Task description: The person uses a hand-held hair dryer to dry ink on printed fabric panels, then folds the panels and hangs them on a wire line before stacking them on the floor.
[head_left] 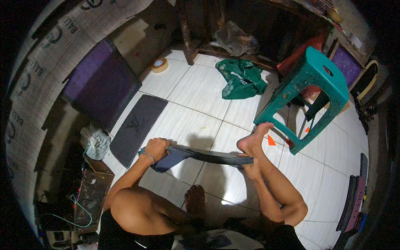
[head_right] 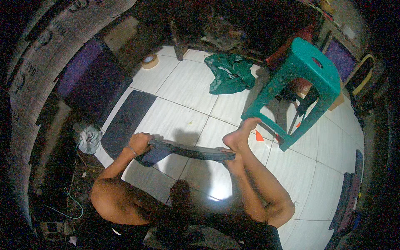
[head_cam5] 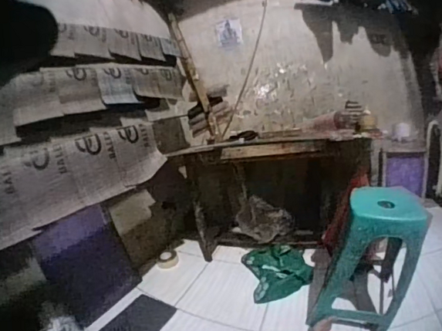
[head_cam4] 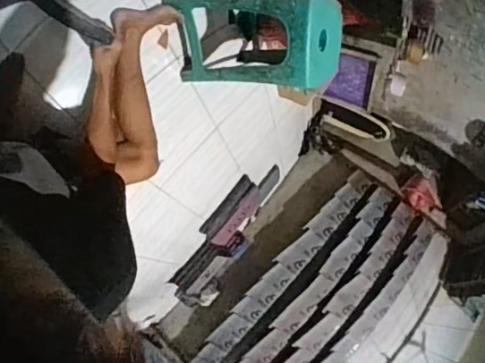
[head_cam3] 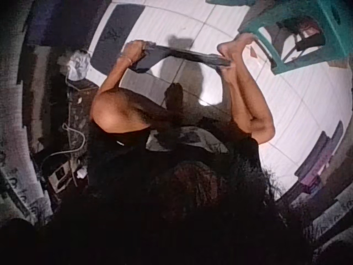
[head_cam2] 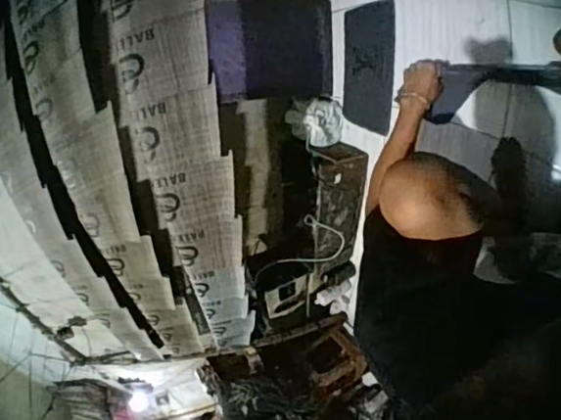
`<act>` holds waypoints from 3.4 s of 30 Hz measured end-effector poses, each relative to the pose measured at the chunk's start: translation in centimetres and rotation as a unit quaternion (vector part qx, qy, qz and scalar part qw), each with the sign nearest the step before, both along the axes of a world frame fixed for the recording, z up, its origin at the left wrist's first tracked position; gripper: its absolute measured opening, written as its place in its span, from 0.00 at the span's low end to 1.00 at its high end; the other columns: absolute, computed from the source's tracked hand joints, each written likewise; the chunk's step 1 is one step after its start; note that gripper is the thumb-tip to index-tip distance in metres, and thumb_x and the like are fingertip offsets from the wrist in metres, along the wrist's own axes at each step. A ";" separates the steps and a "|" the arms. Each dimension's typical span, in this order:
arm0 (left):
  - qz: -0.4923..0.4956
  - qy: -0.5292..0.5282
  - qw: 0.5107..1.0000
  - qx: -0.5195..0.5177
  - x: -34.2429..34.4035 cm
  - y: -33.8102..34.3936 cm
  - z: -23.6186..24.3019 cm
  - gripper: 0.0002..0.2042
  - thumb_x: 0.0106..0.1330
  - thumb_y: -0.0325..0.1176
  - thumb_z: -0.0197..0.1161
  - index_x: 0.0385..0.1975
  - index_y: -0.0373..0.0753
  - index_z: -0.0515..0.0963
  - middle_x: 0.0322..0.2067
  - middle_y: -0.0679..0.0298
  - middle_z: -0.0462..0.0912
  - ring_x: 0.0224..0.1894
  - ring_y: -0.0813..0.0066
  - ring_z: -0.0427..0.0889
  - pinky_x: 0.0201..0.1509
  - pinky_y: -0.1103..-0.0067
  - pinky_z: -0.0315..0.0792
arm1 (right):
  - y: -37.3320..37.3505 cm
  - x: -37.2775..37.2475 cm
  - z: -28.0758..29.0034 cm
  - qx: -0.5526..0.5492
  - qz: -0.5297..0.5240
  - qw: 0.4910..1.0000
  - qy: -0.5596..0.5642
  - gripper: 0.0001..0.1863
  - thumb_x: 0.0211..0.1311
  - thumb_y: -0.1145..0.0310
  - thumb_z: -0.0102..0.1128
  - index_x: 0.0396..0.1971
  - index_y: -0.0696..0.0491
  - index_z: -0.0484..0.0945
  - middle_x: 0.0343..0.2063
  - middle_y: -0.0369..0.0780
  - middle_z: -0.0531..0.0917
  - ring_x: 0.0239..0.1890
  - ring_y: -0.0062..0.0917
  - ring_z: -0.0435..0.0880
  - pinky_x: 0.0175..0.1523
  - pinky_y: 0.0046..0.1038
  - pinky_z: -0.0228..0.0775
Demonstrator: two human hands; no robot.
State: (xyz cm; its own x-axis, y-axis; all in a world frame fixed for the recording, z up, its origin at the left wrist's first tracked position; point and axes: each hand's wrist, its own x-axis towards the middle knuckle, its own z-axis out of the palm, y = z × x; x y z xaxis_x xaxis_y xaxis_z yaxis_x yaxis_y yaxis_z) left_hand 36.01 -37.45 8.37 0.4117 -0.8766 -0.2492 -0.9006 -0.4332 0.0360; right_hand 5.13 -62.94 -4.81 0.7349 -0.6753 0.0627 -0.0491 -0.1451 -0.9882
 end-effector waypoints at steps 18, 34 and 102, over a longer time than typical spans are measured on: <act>0.061 0.068 0.993 -0.072 -1.1 2.9 0.3 0.14 0.50 0.39 0.71 0.35 0.40 0.82 0.35 0.54 0.83 0.39 0.51 0.82 0.45 0.63 0.75 | 0.4 3.6 5.7 0.106 -0.185 0.974 -0.074 0.36 0.62 0.59 0.45 0.59 0.62 0.39 0.60 0.42 0.45 0.61 0.23 0.44 0.63 0.26 0.28; 0.010 0.093 0.982 -0.163 -0.9 4.7 -5.6 0.17 0.54 0.32 0.60 0.46 0.38 0.79 0.44 0.54 0.81 0.41 0.53 0.81 0.47 0.63 0.74 | 2.3 6.8 12.8 -0.127 -0.181 0.975 0.002 0.30 0.54 0.64 0.48 0.54 0.62 0.54 0.50 0.42 0.65 0.52 0.26 0.64 0.59 0.29 0.51; 0.383 0.666 0.588 -0.253 -14.2 1.3 -16.7 0.27 0.57 0.39 0.71 0.53 0.31 0.72 0.45 0.55 0.80 0.48 0.61 0.79 0.55 0.69 0.73 | 15.8 0.4 -8.4 -0.019 0.227 0.957 0.180 0.19 0.66 0.67 0.52 0.56 0.54 0.72 0.51 0.42 0.79 0.53 0.32 0.76 0.60 0.36 0.66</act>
